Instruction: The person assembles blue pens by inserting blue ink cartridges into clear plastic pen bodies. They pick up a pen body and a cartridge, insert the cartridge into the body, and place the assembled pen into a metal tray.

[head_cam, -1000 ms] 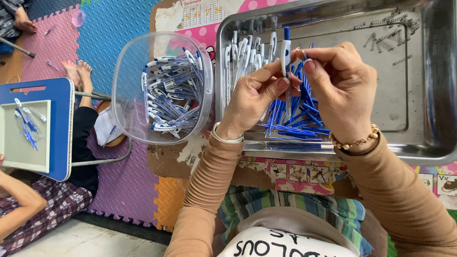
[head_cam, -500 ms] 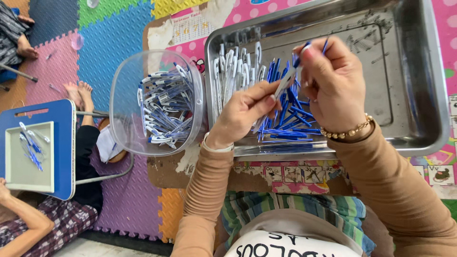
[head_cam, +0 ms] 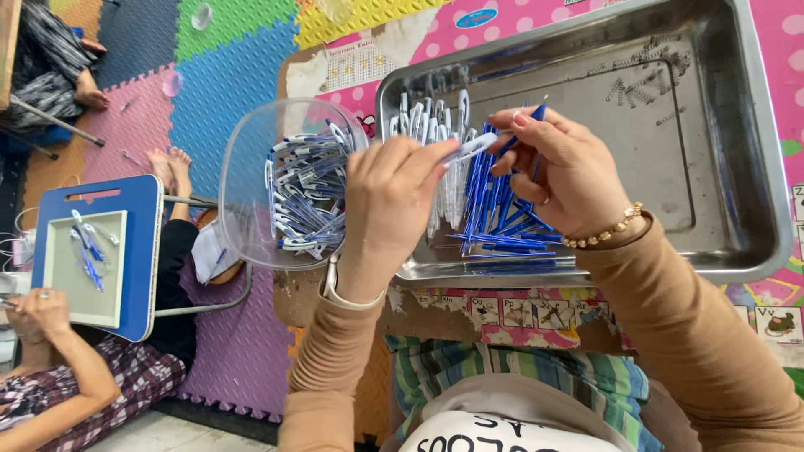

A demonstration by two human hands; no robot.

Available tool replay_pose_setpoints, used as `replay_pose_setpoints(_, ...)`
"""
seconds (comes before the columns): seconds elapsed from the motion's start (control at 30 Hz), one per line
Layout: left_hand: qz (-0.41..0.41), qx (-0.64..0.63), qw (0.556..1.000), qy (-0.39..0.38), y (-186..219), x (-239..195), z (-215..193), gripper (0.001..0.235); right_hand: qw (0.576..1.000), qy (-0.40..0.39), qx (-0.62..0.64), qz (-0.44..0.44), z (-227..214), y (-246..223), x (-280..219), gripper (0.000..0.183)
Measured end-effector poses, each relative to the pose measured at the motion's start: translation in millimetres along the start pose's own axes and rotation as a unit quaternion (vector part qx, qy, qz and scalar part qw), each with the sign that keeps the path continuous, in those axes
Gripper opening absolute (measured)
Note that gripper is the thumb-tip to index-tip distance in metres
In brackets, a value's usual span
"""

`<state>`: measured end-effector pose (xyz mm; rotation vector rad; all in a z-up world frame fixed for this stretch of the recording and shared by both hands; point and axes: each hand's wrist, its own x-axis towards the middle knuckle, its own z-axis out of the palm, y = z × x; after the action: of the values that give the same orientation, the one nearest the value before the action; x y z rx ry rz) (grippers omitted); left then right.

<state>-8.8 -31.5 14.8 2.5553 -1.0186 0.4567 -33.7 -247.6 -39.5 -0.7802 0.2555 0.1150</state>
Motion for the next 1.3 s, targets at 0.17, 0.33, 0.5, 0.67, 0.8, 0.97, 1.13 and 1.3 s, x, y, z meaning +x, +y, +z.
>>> replay_pose_setpoints(0.17, 0.125, 0.150, 0.980, 0.043, 33, 36, -20, 0.012, 1.000, -0.013, 0.008, 0.014, 2, -3, -2, 0.026)
replay_pose_setpoints(0.33, 0.141, 0.178, 0.973, 0.040, 27, 44, -28, 0.007, 0.999, -0.020, 0.029, 0.003, -5, -2, 3, 0.027)
replay_pose_setpoints(0.5, 0.137, 0.181, 0.973, 0.032, 12, 32, -43, 0.010, 1.000, -0.003, 0.005, 0.000, -7, 1, 2, 0.026)
replay_pose_setpoints(0.67, 0.085, 0.096, 0.992, -0.005, -24, 9, -36, 0.020, 0.991, 0.038, 0.007, -0.125, -27, 23, 17, 0.017)
replay_pose_setpoints(0.8, 0.019, 0.002, 0.999, -0.042, -41, -3, -44, 0.023, 0.987, 0.092, 0.028, -0.126, -16, 11, 10, 0.018)
replay_pose_setpoints(0.97, -0.098, -0.093, 0.986, -0.101, -52, -19, -53, 0.023, 0.973, 0.144, -0.009, -0.182, -20, 11, 17, 0.017)
replay_pose_setpoints(1.13, -0.158, -0.202, 0.965, -0.062, -37, -23, -28, 0.023, 0.965, 0.139, -0.080, -0.208, -22, 15, 18, 0.017)
replay_pose_setpoints(1.3, -0.169, -0.291, 0.942, 0.002, -23, -20, 26, 0.009, 0.965, 0.103, -0.116, -0.213, -22, 9, 7, 0.018)
